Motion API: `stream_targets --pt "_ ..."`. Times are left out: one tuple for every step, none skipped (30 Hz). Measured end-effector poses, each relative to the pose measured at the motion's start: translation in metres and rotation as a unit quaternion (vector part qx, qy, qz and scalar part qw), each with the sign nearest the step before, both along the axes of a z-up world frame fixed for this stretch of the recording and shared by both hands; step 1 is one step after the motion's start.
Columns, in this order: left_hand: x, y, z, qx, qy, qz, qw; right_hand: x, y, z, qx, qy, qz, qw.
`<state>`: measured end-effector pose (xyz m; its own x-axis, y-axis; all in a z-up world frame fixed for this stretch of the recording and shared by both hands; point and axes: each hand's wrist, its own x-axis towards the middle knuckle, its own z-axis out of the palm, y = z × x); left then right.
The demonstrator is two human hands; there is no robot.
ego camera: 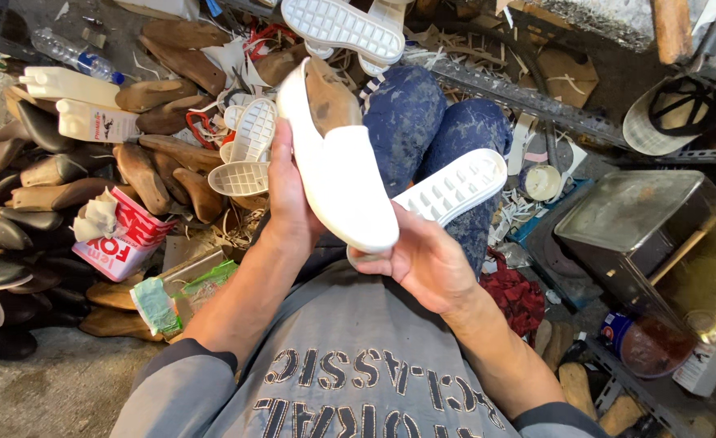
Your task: The person uses a hammer to tap the sole of a white shoe, then uses pliers to pull out nails from the sole. They also use a wooden stick to poke at the shoe's sole and upper, and handle a second white shoe.
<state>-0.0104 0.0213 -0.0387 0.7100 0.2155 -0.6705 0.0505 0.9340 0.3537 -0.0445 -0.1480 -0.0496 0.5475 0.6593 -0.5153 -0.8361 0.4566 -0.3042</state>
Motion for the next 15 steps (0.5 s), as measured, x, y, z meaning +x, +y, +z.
stream_targets --pt "0.003 -0.001 0.014 -0.002 0.027 0.03 0.999 0.003 0.0 0.002 0.047 -0.008 -0.003 0.999" --pt "0.004 0.003 0.004 0.001 0.026 0.031 0.999 0.006 -0.001 0.004 0.051 -0.009 -0.001 0.999" --pt "0.003 0.007 -0.006 -0.023 0.03 0.028 0.999 0.007 -0.003 0.006 0.063 -0.028 0.005 0.998" --pt "0.002 0.011 -0.017 -0.047 0.035 0.025 0.998 0.008 -0.005 0.008 0.075 -0.047 0.011 0.996" --pt "0.002 0.013 -0.017 -0.044 0.034 0.026 0.998 0.009 -0.003 0.009 0.079 -0.048 0.012 0.996" --pt "0.002 0.015 -0.017 -0.054 0.039 0.023 0.998 0.01 -0.002 0.01 0.081 -0.049 0.016 0.995" --pt "0.001 0.016 -0.017 -0.066 0.045 0.02 0.997 0.011 -0.002 0.011 0.081 -0.049 0.021 0.995" --pt "0.0 0.017 -0.019 -0.064 0.046 0.023 0.997 0.01 -0.001 0.011 0.084 -0.048 0.023 0.995" --pt "-0.001 0.018 -0.021 -0.069 0.042 0.026 0.996 0.01 0.0 0.01 0.08 -0.044 0.022 0.996" --pt "-0.001 0.018 -0.023 -0.074 0.038 0.03 0.996 0.01 0.0 0.01 0.076 -0.04 0.02 0.996" --pt "-0.003 0.017 -0.023 -0.073 0.038 0.032 0.996 0.01 0.003 0.012 0.077 -0.04 0.022 0.996" --pt "-0.003 0.016 -0.022 -0.068 0.026 0.044 0.996 0.01 0.004 0.014 0.061 -0.039 0.023 0.997" --pt "-0.004 0.014 -0.022 -0.063 0.015 0.055 0.996 0.01 0.006 0.016 0.044 -0.039 0.022 0.998" --pt "-0.006 0.018 -0.027 -0.063 0.014 0.055 0.996 0.01 0.004 0.008 0.044 -0.039 0.021 0.998" --pt "-0.008 0.021 -0.031 -0.027 -0.031 0.051 0.998 0.009 0.003 0.001 0.018 -0.043 0.013 0.999"
